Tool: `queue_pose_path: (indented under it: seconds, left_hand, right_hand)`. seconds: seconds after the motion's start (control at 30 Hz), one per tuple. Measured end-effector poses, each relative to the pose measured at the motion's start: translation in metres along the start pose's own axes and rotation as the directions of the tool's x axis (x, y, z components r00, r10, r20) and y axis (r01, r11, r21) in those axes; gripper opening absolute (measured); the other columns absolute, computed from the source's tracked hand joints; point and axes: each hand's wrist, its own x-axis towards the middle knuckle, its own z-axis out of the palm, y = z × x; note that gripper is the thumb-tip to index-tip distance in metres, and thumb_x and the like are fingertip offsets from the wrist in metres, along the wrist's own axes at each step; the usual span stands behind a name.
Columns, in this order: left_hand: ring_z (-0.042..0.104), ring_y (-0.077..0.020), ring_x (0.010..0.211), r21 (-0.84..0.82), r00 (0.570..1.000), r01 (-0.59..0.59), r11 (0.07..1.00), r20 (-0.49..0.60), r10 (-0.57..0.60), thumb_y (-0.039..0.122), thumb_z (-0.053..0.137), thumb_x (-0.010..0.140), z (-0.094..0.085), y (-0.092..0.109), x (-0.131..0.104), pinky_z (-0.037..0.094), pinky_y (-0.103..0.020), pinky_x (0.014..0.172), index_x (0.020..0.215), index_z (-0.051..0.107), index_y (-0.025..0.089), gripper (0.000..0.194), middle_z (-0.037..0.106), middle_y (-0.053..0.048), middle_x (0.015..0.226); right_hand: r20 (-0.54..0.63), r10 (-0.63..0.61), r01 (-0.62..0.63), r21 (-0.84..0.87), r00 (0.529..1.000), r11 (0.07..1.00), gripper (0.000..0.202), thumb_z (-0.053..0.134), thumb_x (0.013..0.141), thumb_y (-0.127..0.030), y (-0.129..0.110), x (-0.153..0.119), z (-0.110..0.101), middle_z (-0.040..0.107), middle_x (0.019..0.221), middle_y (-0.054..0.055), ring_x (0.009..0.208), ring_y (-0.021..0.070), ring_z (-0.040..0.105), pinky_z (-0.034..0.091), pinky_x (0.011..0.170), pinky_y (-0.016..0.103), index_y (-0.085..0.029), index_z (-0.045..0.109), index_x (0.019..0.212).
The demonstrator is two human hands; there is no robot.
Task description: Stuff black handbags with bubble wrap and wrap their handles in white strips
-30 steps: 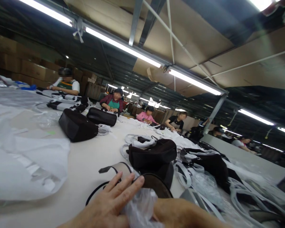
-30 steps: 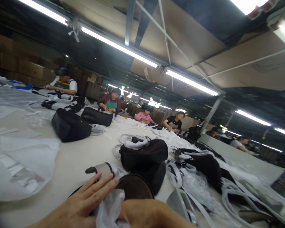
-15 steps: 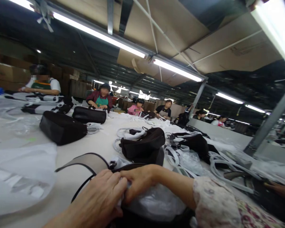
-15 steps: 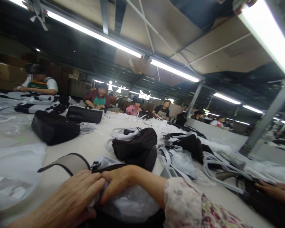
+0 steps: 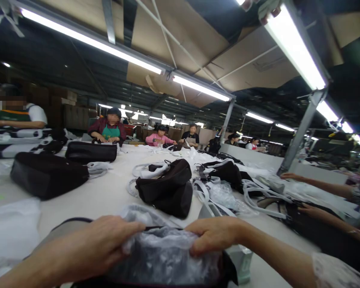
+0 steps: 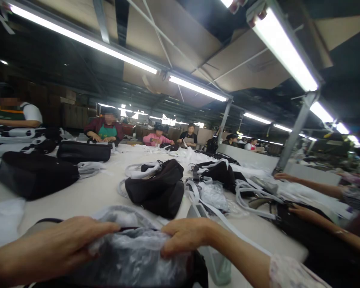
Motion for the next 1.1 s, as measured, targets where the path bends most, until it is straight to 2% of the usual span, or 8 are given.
queue_pose_path:
  seconds: [0.13,0.23,0.47,0.6,0.73,0.9,1.0,1.1]
  left_hand:
    - [0.071,-0.0269,0.094,0.075,0.999,0.023,0.997,-0.031,-0.021,0.005,0.047,0.084,0.000,0.002,0.010,0.054,-0.035,0.082,0.126,0.064,0.025,0.049,0.075,-0.006,0.101]
    - [0.070,-0.0319,0.097,0.184,0.998,0.062,0.981,0.006,-0.064,0.007,0.051,0.085,-0.007,0.017,0.016,0.054,-0.043,0.086,0.125,0.064,0.018,0.043,0.074,-0.013,0.106]
    - [0.068,-0.0342,0.105,0.241,0.995,-0.036,0.970,0.104,0.012,0.019,0.073,0.079,-0.018,0.061,0.046,0.054,-0.043,0.090,0.123,0.061,0.012,0.046,0.071,-0.015,0.115]
    - [0.068,-0.0356,0.104,0.160,0.987,-0.104,0.982,0.141,0.082,0.041,0.088,0.063,-0.002,0.065,0.062,0.055,-0.040,0.087,0.126,0.058,0.010,0.076,0.070,-0.016,0.118]
    - [0.071,-0.0358,0.096,0.214,0.981,-0.103,0.972,0.182,0.064,0.032,0.074,0.079,0.017,0.068,0.055,0.055,-0.041,0.080,0.109,0.069,0.011,0.037,0.075,-0.015,0.104]
    - [0.072,-0.0314,0.090,0.283,0.997,-0.037,0.959,0.070,0.018,0.008,0.058,0.084,0.040,0.065,0.060,0.051,-0.036,0.074,0.097,0.072,0.013,0.020,0.075,-0.014,0.095]
    - [0.071,-0.0315,0.092,0.242,1.000,0.026,0.970,-0.020,-0.022,0.022,0.064,0.086,0.021,0.052,0.061,0.052,-0.036,0.074,0.103,0.070,0.013,0.021,0.075,-0.014,0.099]
    - [0.071,-0.0267,0.082,0.123,0.993,-0.071,0.990,0.105,0.058,0.037,0.070,0.080,-0.020,0.032,0.043,0.048,-0.029,0.060,0.101,0.073,0.017,0.029,0.076,-0.009,0.092]
  right_hand:
    - [-0.237,0.011,-0.124,-0.469,0.971,0.874,0.022,0.052,0.086,-0.021,-0.006,0.010,0.010,0.073,0.092,0.012,0.083,0.0260,0.069,0.047,0.064,0.029,-0.014,0.069,0.098]
    - [-0.387,-0.051,-0.165,-0.504,0.921,0.848,0.027,0.045,0.091,-0.016,-0.005,0.017,0.019,0.074,0.099,0.019,0.090,0.0302,0.071,0.047,0.069,0.033,-0.012,0.068,0.104]
    - [-0.355,-0.175,-0.024,-0.491,0.919,0.871,0.013,0.054,0.089,-0.018,0.010,0.006,0.011,0.070,0.081,0.004,0.079,0.0180,0.066,0.037,0.061,0.024,-0.018,0.066,0.085]
    - [-0.122,-0.166,0.113,-0.359,0.979,0.926,0.010,0.074,0.077,-0.021,0.010,-0.013,-0.004,0.054,0.067,-0.007,0.068,0.0119,0.056,0.034,0.055,0.019,-0.018,0.065,0.079]
    - [0.056,-0.032,0.046,-0.269,0.998,0.962,0.036,0.076,0.074,-0.022,0.008,-0.017,0.001,0.070,0.091,-0.002,0.084,0.0183,0.067,0.045,0.061,0.020,-0.021,0.068,0.109]
    - [-0.275,0.128,-0.269,-0.572,0.953,0.775,0.032,0.061,0.078,-0.006,0.004,0.007,0.032,0.076,0.104,0.018,0.098,0.0342,0.073,0.056,0.076,0.035,-0.012,0.073,0.107]
    - [-0.430,0.107,-0.366,-0.582,0.896,0.726,0.034,0.054,0.081,-0.001,0.006,0.014,0.038,0.075,0.105,0.023,0.101,0.0357,0.073,0.057,0.082,0.039,-0.008,0.072,0.109]
    - [-0.462,0.124,-0.412,-0.597,0.878,0.689,0.029,0.057,0.076,0.002,0.015,0.016,0.036,0.077,0.095,0.022,0.092,0.0351,0.075,0.058,0.075,0.036,-0.011,0.077,0.093]
